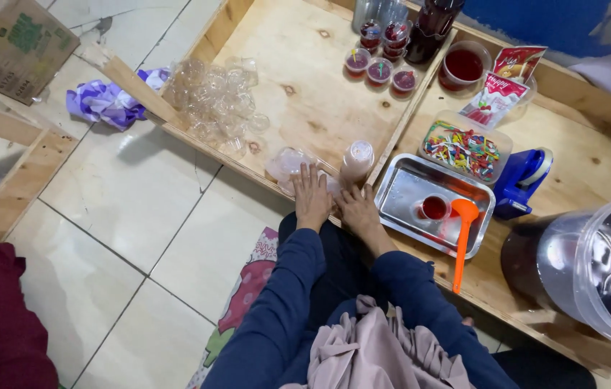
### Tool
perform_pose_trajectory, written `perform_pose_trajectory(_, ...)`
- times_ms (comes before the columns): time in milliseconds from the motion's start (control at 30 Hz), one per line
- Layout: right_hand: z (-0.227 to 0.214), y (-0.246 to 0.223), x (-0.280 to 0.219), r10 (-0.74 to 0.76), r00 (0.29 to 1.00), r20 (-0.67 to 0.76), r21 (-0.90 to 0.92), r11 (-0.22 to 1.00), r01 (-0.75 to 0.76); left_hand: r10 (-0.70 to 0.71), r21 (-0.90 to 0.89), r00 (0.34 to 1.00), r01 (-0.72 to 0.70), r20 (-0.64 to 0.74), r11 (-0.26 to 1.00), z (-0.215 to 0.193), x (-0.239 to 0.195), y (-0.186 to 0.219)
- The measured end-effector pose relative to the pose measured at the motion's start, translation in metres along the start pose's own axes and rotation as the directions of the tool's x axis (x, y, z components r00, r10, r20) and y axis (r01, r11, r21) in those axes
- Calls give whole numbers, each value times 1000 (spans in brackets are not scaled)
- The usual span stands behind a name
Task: Filling small plastic cups with liquid from a bucket using a ladle and sealing them with lids
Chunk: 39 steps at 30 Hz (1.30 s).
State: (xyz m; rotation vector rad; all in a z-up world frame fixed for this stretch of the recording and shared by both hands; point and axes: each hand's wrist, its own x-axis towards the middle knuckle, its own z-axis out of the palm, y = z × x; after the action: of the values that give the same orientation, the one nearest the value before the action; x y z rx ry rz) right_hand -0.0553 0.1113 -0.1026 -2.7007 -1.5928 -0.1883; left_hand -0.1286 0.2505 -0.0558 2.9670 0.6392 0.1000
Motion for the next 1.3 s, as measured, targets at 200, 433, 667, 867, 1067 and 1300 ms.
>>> perform_pose_trajectory(200, 12, 2, -2, 6, 999, 34, -17, 1000, -5, 66, -15, 991, -68, -117, 998, 16, 11, -4)
perform_pose_trajectory(433, 42, 5, -3, 53, 994, 96, 30, 998, -56, 74, 12, 968, -73, -240, 997, 20, 8, -8)
perform_pose_trajectory(667, 38, 5, -4, 67, 998, -3, 58, 996, -66, -7, -178, 975, -34, -223, 983, 24, 4, -16)
perform_pose_trajectory(867, 3, 2, -20, 90, 989, -118, 241, 969, -60, -8, -347, 945, -111, -326, 931, 22, -9, -14)
perform_pose_trajectory(1067, -19, 18, -48, 286, 937, -200, 689, 721, -74, -33, -416, 871, -200, -491, 887, -1, -29, 1)
perform_pose_trajectory(1300, -59, 53, -93, 635, 718, 286, 942, -48, -333, 150, -315, 704, -485, -694, 816, -20, -37, 64)
